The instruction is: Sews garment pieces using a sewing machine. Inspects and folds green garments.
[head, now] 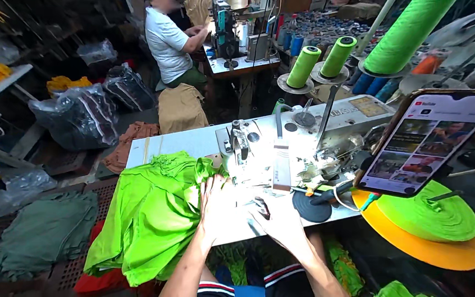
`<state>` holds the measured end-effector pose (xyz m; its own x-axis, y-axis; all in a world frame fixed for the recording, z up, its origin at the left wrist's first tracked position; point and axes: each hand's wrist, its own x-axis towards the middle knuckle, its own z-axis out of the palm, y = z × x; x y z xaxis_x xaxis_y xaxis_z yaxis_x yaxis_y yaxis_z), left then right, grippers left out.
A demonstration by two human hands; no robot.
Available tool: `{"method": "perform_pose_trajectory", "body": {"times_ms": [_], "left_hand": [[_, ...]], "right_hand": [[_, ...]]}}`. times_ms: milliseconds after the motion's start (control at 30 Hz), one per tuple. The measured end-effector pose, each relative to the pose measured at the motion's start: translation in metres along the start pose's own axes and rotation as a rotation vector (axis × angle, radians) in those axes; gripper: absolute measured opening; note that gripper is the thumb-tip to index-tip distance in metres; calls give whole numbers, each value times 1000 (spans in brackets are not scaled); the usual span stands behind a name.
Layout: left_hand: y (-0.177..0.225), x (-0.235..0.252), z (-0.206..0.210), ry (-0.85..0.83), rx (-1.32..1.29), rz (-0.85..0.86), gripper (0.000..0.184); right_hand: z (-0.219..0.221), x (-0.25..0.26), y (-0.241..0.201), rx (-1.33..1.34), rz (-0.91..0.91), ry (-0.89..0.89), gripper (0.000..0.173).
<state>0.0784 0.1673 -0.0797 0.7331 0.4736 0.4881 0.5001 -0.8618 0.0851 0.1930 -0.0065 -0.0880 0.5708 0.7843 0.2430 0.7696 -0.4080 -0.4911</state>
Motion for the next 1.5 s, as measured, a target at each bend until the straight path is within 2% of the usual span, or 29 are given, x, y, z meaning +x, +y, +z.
{"method": "perform_pose_trajectory", "body": {"times_ms": [67, 133, 200, 333, 467, 533, 600, 700, 933, 1033, 1167, 1300, 1500], "left_hand": [[-3, 0, 3, 9, -39, -52, 32], [-6, -3, 5, 32, -102, -104, 30], [-12, -10, 6, 86, -214, -136, 29], [-23, -33, -4, 182, -354, -165, 25], [-13, -57, -27, 259, -351, -164, 21], [-7, -67, -37, 271, -357, -168, 22], [-2, -73, -41, 282, -356, -180, 21], [9, -77, -38, 297, -360, -187, 20], [26, -82, -26, 279, -410, -185, 20], [27, -82, -26, 256, -475, -167, 20], [23, -83, -27, 243, -497, -149, 18], [13, -87, -31, 198, -461, -129, 19], [12, -87, -34, 196, -438, -101, 18]], "right_hand": [[-4, -9, 5, 79, 22, -81, 54], [-4, -15, 5, 158, -45, -95, 44], [1, -13, 2, 171, -144, -23, 37], [15, 2, -16, -15, -240, 152, 33], [29, 20, -41, -90, -207, 231, 32], [28, 23, -54, -123, -172, 189, 35], [29, 23, -62, -116, -118, 154, 34], [37, 24, -64, -111, -74, 203, 35], [37, 28, -60, -111, -95, 212, 36], [39, 30, -54, -125, -182, 201, 37], [44, 33, -38, -72, -303, 298, 29], [42, 18, -25, 22, -240, 336, 30], [42, 15, -35, -118, -175, 288, 36]]}}
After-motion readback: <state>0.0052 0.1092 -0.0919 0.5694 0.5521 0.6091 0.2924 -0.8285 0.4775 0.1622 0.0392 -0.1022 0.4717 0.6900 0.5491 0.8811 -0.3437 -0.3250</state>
